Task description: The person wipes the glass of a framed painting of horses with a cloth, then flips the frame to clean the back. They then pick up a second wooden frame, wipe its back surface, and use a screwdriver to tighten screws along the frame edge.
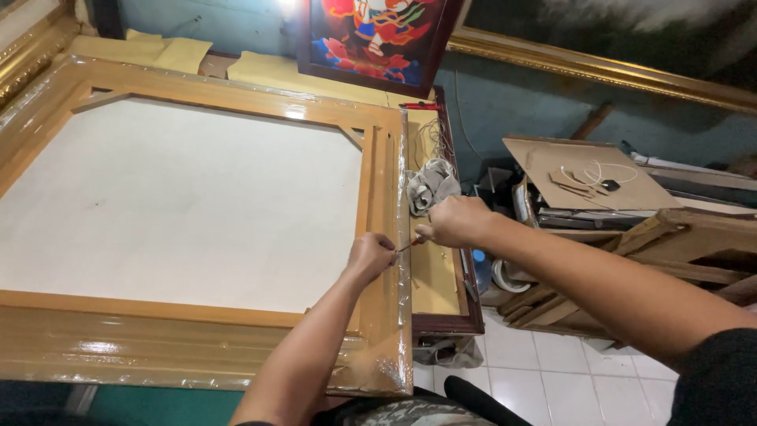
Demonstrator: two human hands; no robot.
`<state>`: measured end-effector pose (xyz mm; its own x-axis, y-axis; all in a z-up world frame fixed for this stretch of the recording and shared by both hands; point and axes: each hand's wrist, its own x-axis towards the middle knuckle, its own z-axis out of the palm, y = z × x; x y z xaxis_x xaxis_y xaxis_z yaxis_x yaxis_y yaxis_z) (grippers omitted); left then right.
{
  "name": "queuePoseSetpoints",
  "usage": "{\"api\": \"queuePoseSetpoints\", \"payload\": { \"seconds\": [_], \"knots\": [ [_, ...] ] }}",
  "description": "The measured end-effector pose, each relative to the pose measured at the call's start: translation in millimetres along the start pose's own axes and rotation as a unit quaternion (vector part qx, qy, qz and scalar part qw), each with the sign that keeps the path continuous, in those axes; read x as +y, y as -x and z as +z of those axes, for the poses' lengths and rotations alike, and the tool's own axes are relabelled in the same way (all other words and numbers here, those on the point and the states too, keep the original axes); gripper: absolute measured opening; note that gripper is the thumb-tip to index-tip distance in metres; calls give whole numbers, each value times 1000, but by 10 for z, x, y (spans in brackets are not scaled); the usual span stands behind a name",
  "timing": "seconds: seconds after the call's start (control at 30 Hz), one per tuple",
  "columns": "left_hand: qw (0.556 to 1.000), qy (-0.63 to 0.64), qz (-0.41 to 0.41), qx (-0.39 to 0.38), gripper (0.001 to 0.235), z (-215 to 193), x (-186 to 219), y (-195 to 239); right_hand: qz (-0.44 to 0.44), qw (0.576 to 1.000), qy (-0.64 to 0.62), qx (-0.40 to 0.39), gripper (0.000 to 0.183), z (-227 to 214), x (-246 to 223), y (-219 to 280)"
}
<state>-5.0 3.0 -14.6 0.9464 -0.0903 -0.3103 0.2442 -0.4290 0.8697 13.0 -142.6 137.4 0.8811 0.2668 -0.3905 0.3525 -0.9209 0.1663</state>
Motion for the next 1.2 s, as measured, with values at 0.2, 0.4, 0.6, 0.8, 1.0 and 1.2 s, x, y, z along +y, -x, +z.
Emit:
{"api": "queuePoseSetpoints", "payload": {
  "seconds": [0.2,0.4,0.6,0.8,1.0,1.2],
  "knots": [
    [911,-343,211,82,34,-77,-30,451,-286,942,146,97,27,-162,-4,233],
    [860,-425,276,62,45,-42,-118,605,-157,987,-28,23,27,4,-46,-57],
    [867,-404,286,60,41,-70,-129,658,18,999,19,-37,48,-257,-135,88],
    [857,-408,309,59,41,-17,-232,574,-392,896,147,146,15,-63,23,89],
    [841,-409,339,104,39,0,-282,529,-78,994,45,65,33,21,-78,-13],
    [845,-395,346,96,40,12,-337,492,-73,994,52,56,39,-109,-156,229]
  ]
}}
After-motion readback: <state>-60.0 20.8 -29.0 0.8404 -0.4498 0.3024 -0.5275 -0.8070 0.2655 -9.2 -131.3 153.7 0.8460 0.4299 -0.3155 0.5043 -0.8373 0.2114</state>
